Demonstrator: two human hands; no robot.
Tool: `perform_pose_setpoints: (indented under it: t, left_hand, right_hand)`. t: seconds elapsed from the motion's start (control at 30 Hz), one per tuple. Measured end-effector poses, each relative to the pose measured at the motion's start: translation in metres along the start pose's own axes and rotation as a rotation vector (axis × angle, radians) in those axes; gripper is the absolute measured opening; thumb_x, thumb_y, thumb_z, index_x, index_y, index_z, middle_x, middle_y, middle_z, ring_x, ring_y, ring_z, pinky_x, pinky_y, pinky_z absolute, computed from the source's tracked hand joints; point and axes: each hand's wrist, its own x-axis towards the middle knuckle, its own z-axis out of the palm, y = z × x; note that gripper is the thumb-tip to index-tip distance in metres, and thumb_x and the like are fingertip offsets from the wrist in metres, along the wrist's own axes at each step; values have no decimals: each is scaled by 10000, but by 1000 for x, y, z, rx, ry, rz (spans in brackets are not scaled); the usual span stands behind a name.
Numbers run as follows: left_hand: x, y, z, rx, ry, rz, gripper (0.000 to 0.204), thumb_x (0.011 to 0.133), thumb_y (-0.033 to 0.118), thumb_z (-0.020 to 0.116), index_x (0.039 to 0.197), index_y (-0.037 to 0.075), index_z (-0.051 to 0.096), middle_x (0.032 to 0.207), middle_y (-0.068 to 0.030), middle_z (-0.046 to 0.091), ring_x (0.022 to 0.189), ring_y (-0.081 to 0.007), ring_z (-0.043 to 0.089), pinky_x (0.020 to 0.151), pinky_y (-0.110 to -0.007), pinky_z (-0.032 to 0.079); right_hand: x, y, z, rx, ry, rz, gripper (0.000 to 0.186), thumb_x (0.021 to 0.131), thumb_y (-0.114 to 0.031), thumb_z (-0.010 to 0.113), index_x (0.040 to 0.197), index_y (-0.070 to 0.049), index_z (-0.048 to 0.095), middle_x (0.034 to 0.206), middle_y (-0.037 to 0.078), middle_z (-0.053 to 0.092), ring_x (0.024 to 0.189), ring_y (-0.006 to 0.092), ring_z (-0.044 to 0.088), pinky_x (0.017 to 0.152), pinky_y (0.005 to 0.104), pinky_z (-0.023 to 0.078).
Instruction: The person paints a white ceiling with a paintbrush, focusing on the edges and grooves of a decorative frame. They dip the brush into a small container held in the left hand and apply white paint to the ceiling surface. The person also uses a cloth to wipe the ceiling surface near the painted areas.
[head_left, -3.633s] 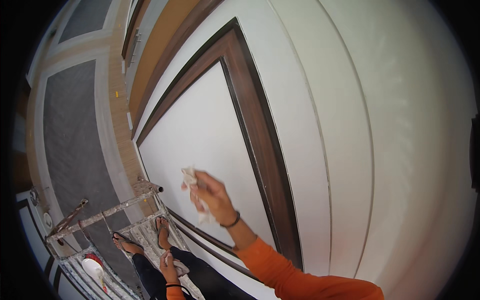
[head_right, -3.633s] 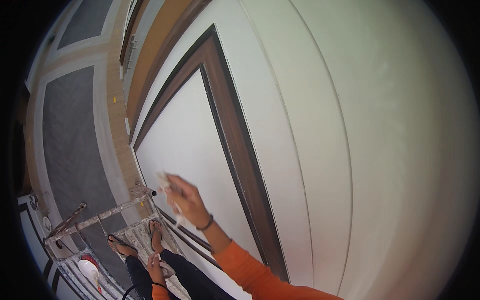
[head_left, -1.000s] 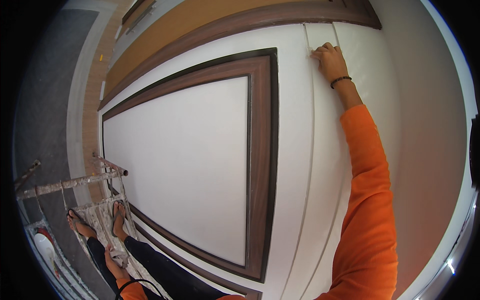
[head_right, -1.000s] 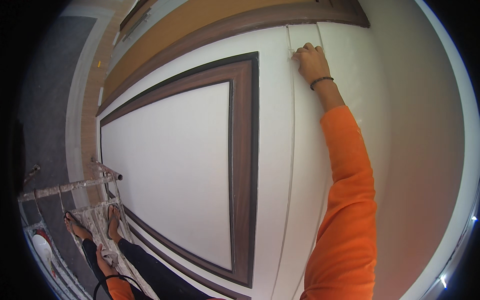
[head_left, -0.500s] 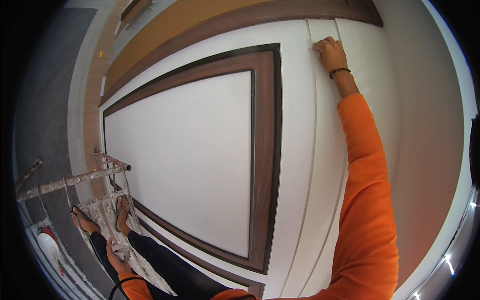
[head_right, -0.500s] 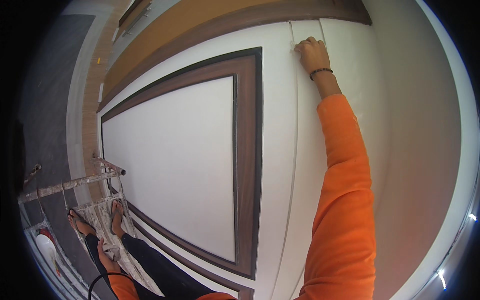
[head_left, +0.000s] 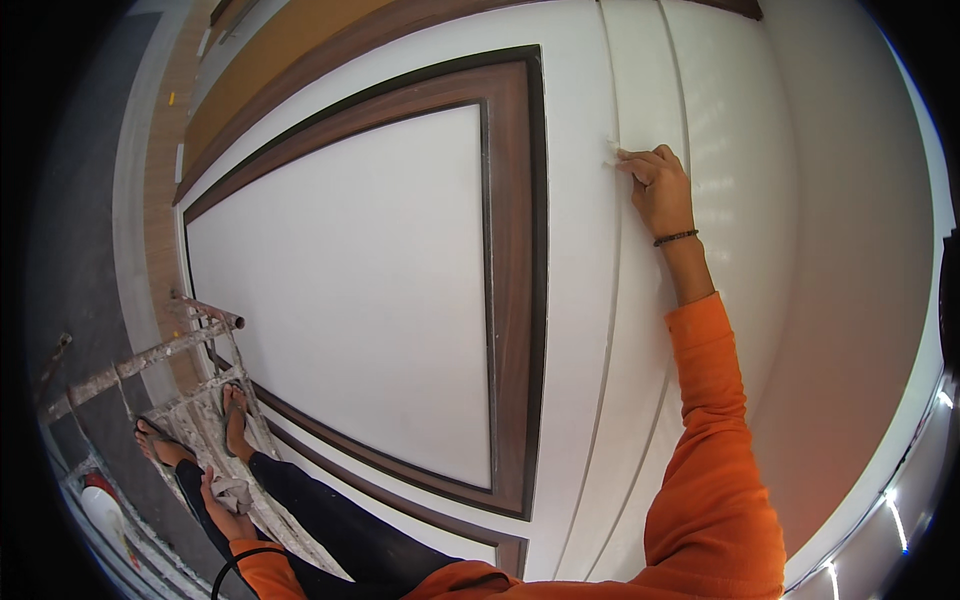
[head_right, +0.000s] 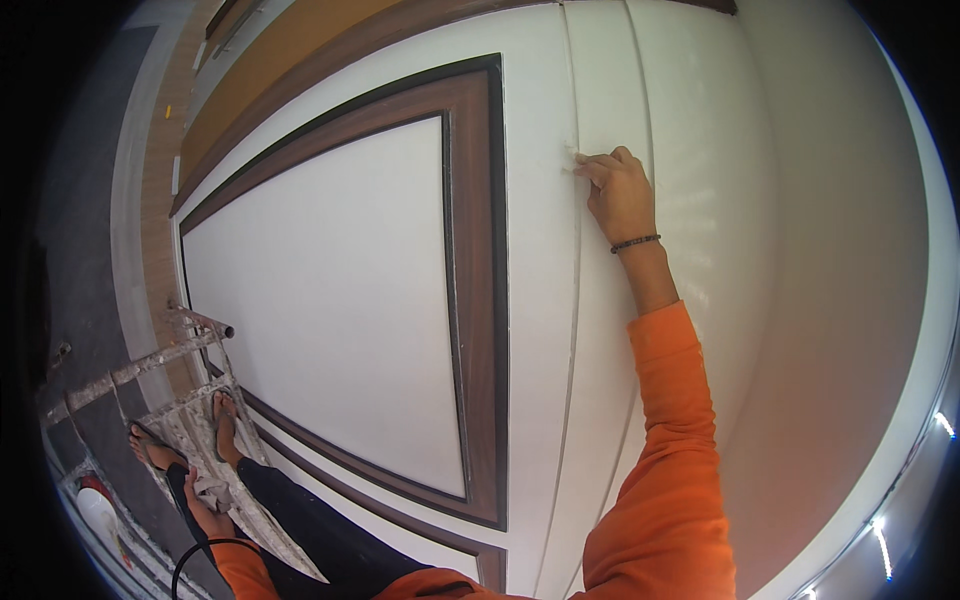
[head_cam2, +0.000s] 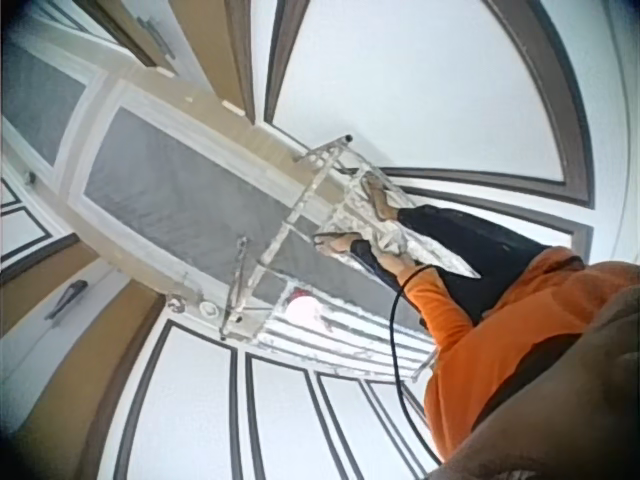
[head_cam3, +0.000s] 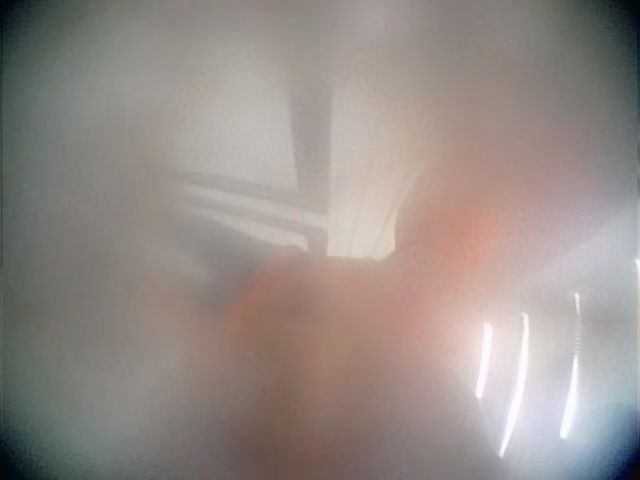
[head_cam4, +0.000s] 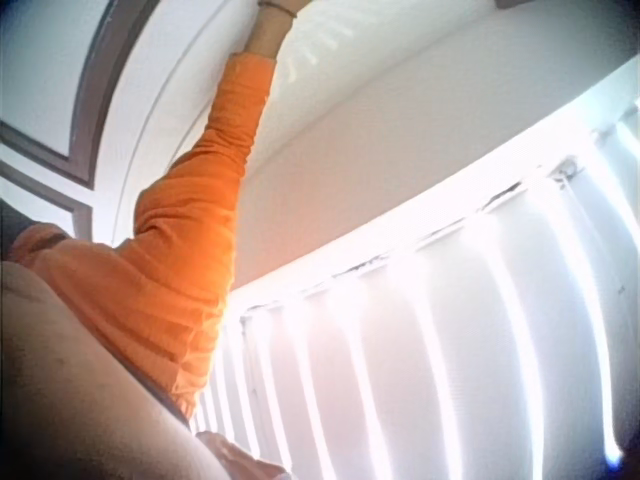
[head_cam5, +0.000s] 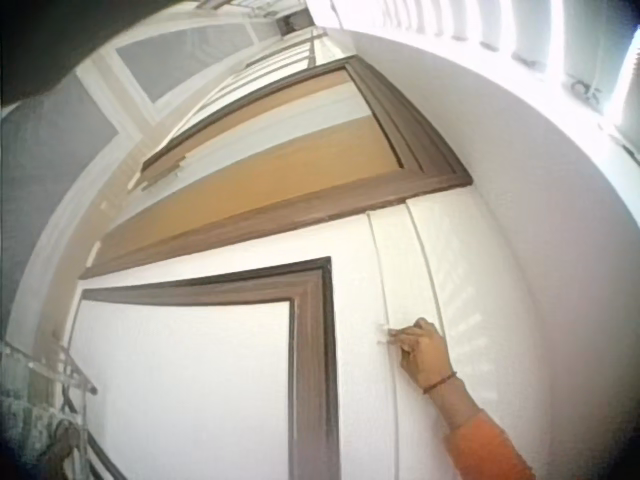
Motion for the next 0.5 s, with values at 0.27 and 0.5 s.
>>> perform_pose_setpoints:
  t: [0.27, 0.5]
  left_hand:
    - [-2, 14, 13, 79, -22, -19, 449, 1029, 413, 566, 1315, 76, 647, 914, 20, 545, 774, -123, 597, 674, -280, 486]
    - [1, 13, 1, 11, 18, -9, 464, 1032, 417, 560, 1335, 73, 631, 943, -4, 540, 781, -134, 601, 681, -286, 501]
  right_hand:
    - [82, 33, 16, -52, 207, -116, 253, 740, 93, 670, 907, -66, 773, 1003, 20, 762, 984, 261, 638, 870, 371, 550]
    - [43, 7, 11, -12, 90, -72, 244, 759, 76, 657, 913, -77, 770, 1009, 8, 760, 951, 245, 629, 852, 367, 559]
